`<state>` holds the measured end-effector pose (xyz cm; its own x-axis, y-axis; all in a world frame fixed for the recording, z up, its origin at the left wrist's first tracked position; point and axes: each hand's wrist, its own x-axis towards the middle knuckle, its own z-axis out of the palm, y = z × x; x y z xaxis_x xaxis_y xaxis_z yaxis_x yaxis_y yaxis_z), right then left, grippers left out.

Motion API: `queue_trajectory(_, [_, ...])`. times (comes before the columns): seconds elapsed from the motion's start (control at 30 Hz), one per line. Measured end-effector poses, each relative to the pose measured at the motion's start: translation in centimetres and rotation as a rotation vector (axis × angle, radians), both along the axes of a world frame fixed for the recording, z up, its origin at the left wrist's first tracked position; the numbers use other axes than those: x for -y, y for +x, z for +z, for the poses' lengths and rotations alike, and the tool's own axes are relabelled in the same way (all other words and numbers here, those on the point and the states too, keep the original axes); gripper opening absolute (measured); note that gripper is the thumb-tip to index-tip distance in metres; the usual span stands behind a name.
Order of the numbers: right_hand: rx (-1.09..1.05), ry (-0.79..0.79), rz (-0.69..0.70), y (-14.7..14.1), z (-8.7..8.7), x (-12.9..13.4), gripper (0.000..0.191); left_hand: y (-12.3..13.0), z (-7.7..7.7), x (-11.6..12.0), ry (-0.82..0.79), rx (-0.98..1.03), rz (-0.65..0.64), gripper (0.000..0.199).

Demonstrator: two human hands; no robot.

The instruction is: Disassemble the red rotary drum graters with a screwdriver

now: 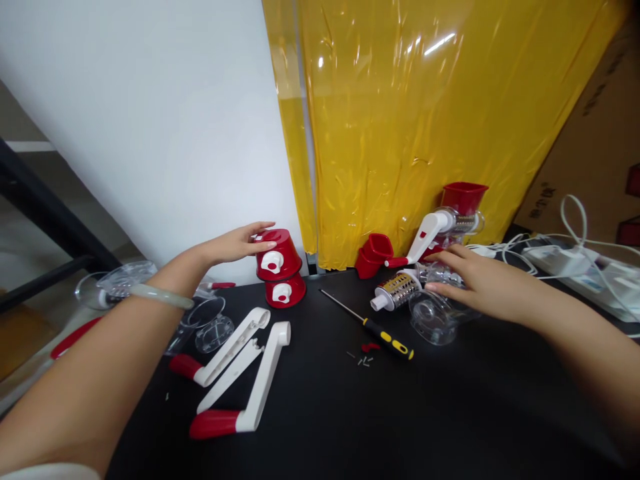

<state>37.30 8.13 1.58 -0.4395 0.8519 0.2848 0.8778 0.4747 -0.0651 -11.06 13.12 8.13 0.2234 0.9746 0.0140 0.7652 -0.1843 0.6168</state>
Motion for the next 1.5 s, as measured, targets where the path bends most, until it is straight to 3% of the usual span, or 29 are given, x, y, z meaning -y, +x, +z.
queue_trajectory(0.2, [0.017, -0.068, -0.007, 0.0, 0.2, 0.3, 0.065, 0.2, -0.3, 0.1, 0.023, -0.025, -0.02, 0.089])
queue_trajectory(0.57, [-0.026, -0.003, 0.065, 0.7, 0.0, 0.3, 0.057, -0.1, -0.2, 0.0, 0.034, -0.057, -0.018, 0.088])
queue_trajectory(1.13, [0.062, -0.013, 0.009, 0.9, 0.3, -0.4, 0.053, -0.4, -0.3, -0.2, 0.066, -0.102, 0.013, 0.09])
queue_trajectory(1.5, [0.068, -0.004, 0.019, 0.9, 0.1, -0.4, 0.054, 0.6, 0.0, 0.6, 0.012, -0.061, -0.081, 0.077])
